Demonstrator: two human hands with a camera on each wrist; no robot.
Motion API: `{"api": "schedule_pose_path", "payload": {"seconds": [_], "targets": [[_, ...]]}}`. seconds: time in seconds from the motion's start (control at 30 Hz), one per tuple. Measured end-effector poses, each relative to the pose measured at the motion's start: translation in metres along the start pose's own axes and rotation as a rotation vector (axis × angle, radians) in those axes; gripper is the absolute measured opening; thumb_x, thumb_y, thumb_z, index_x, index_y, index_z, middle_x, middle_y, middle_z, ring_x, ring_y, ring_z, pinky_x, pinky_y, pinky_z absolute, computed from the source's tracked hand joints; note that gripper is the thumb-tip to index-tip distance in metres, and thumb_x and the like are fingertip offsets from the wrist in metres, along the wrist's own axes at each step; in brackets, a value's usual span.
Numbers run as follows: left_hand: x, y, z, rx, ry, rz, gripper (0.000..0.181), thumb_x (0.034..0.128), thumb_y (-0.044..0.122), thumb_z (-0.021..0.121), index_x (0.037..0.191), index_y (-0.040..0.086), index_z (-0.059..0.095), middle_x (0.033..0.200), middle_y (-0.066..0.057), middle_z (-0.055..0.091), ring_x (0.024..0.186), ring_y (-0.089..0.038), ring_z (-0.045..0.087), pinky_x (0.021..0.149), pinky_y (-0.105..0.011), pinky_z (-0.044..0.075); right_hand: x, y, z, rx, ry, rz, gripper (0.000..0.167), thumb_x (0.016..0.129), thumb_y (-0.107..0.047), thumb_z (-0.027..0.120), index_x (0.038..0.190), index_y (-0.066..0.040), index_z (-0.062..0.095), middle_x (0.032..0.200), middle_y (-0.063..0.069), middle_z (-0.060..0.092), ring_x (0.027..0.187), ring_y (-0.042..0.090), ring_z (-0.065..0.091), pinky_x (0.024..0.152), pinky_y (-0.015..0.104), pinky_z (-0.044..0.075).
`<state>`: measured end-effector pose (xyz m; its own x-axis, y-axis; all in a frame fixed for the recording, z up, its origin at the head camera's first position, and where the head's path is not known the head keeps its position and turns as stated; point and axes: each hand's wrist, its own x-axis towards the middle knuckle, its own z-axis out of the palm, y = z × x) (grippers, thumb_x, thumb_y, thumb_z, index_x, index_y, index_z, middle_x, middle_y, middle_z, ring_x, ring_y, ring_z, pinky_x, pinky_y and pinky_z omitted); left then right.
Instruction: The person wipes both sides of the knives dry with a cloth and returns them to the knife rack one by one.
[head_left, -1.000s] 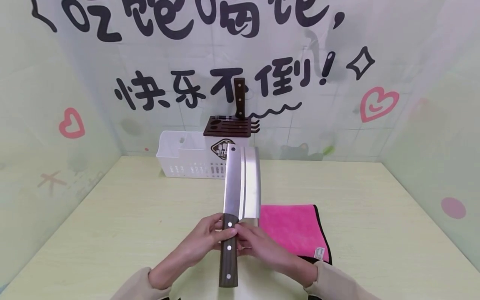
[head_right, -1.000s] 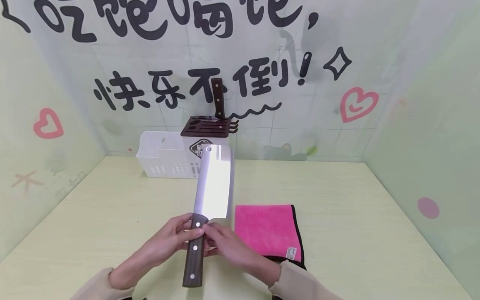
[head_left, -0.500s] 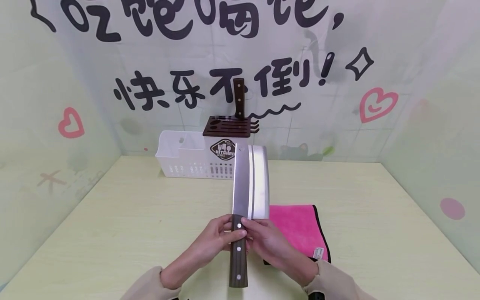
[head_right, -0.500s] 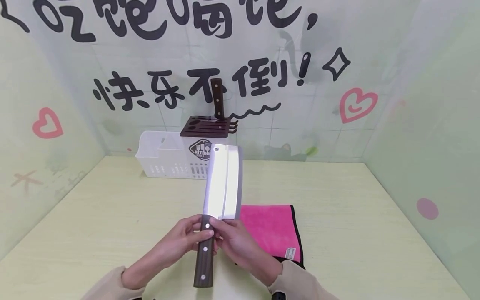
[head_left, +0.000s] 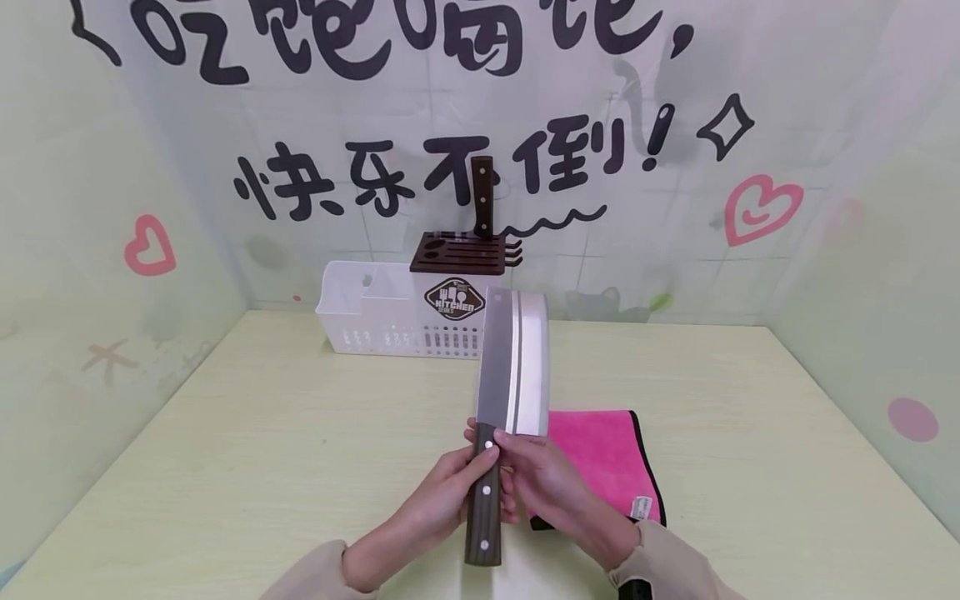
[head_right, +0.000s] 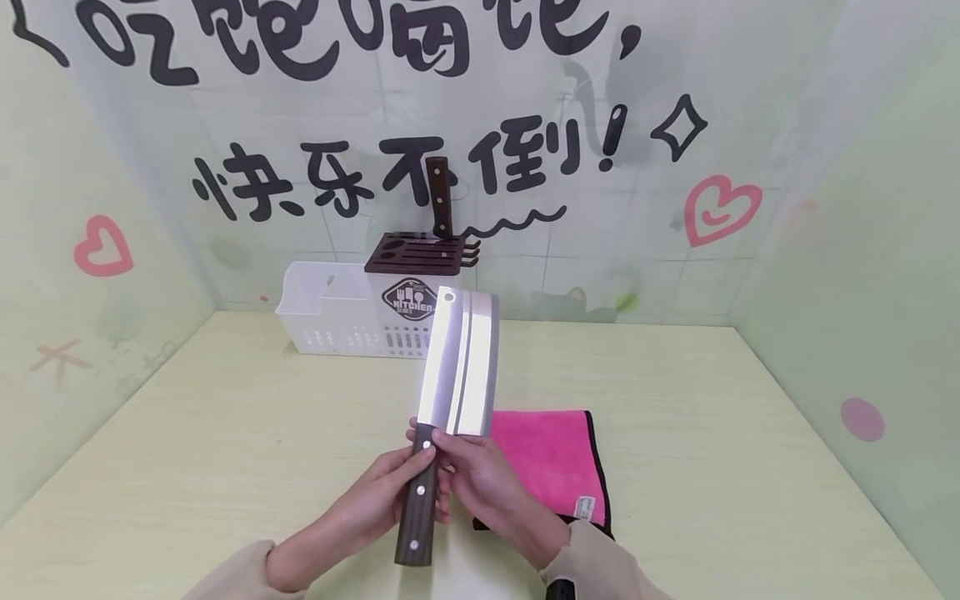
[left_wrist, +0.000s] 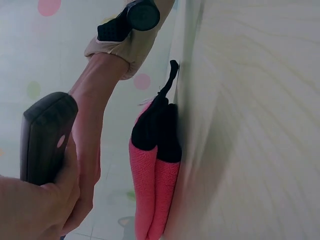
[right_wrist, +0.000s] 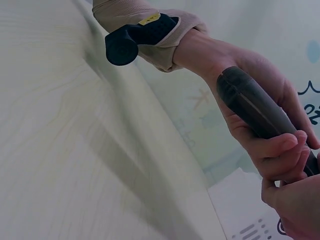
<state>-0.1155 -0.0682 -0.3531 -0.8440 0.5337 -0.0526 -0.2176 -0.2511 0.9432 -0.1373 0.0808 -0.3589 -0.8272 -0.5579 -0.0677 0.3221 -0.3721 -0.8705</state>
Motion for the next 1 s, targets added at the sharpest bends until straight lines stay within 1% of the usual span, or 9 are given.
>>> {"api": "schedule_pose_path", "payload": {"seconds": [0.1, 0.2, 0.27, 0.37, 0.5, 0.6, 0.77, 0.83, 1.0], "targets": [[0.002, -0.003, 0.004, -0.011, 0.021, 0.010, 0.036, 0.0959, 0.030, 0.039, 0.104, -0.006, 0.042, 0.077, -0.001, 0.055, 0.063, -0.011, 0.058, 0.066, -0.033, 0.052, 0.002, -0.001, -0.001, 0.014, 0.012, -0.008, 0.026, 0.093, -0.015, 0.044, 0.107, -0.006, 0.063, 0.119, 0.004, 0.057, 0.111, 0.015, 0.048, 0.097, 0.027, 0.032], [0.004, -0.005, 0.007, 0.003, 0.092, 0.007, 0.036, 0.0953, 0.033, 0.039, 0.103, -0.002, 0.041, 0.071, -0.001, 0.051, 0.056, -0.010, 0.052, 0.058, -0.028, 0.049, 0.004, 0.000, 0.000, 0.027, 0.038, -0.017, 0.023, 0.093, -0.014, 0.045, 0.101, -0.008, 0.066, 0.119, 0.005, 0.057, 0.115, 0.016, 0.046, 0.099, 0.028, 0.029], [0.005, -0.006, 0.009, 0.020, 0.139, 0.004, 0.036, 0.0949, 0.034, 0.039, 0.102, -0.001, 0.040, 0.068, 0.000, 0.049, 0.051, -0.010, 0.048, 0.053, -0.025, 0.046, 0.005, 0.001, 0.001, 0.036, 0.061, -0.022, 0.022, 0.092, -0.013, 0.046, 0.100, -0.006, 0.066, 0.121, 0.008, 0.056, 0.117, 0.017, 0.045, 0.102, 0.030, 0.026], [0.006, -0.007, 0.011, 0.062, 0.199, 0.007, 0.039, 0.0943, 0.037, 0.040, 0.102, -0.001, 0.040, 0.064, 0.000, 0.048, 0.047, -0.009, 0.046, 0.047, -0.023, 0.044, 0.006, 0.003, 0.001, 0.052, 0.081, -0.020, 0.026, 0.092, -0.014, 0.047, 0.109, 0.001, 0.059, 0.123, 0.009, 0.054, 0.116, 0.017, 0.046, 0.101, 0.029, 0.028], [0.006, -0.008, 0.011, 0.138, 0.245, 0.019, 0.043, 0.0936, 0.038, 0.040, 0.103, -0.003, 0.041, 0.061, -0.001, 0.048, 0.043, -0.009, 0.045, 0.042, -0.023, 0.043, 0.007, 0.006, 0.003, 0.073, 0.087, -0.015, 0.035, 0.093, -0.013, 0.045, 0.120, 0.009, 0.048, 0.123, 0.010, 0.053, 0.114, 0.017, 0.047, 0.098, 0.028, 0.031], [0.006, -0.008, 0.009, 0.174, 0.260, 0.019, 0.043, 0.0933, 0.039, 0.040, 0.102, -0.003, 0.042, 0.060, -0.001, 0.049, 0.043, -0.009, 0.046, 0.042, -0.023, 0.044, 0.007, 0.007, 0.005, 0.069, 0.082, -0.019, 0.037, 0.093, -0.015, 0.045, 0.119, 0.010, 0.048, 0.123, 0.011, 0.053, 0.115, 0.018, 0.045, 0.100, 0.029, 0.030], [0.005, -0.008, 0.006, 0.189, 0.269, 0.012, 0.042, 0.0932, 0.040, 0.040, 0.095, -0.003, 0.042, 0.060, -0.001, 0.048, 0.042, -0.010, 0.046, 0.041, -0.023, 0.043, 0.006, 0.008, 0.007, 0.046, 0.055, -0.026, 0.042, 0.093, -0.020, 0.046, 0.118, 0.014, 0.047, 0.127, 0.016, 0.049, 0.117, 0.020, 0.042, 0.102, 0.030, 0.029], [0.005, -0.008, 0.004, 0.203, 0.264, 0.020, 0.042, 0.0933, 0.040, 0.040, 0.092, -0.003, 0.041, 0.059, -0.001, 0.047, 0.041, -0.010, 0.045, 0.041, -0.023, 0.043, 0.006, 0.008, 0.008, 0.030, 0.036, -0.021, 0.044, 0.094, -0.021, 0.044, 0.120, 0.015, 0.044, 0.126, 0.015, 0.049, 0.114, 0.019, 0.043, 0.099, 0.029, 0.032], [0.003, -0.006, 0.001, 0.246, 0.253, 0.042, 0.044, 0.0931, 0.040, 0.040, 0.091, -0.003, 0.040, 0.059, -0.002, 0.048, 0.041, -0.012, 0.045, 0.040, -0.024, 0.043, 0.004, 0.007, 0.010, -0.008, 0.004, -0.010, 0.046, 0.096, -0.022, 0.038, 0.125, 0.013, 0.038, 0.123, 0.015, 0.050, 0.104, 0.017, 0.047, 0.090, 0.026, 0.038]]}}
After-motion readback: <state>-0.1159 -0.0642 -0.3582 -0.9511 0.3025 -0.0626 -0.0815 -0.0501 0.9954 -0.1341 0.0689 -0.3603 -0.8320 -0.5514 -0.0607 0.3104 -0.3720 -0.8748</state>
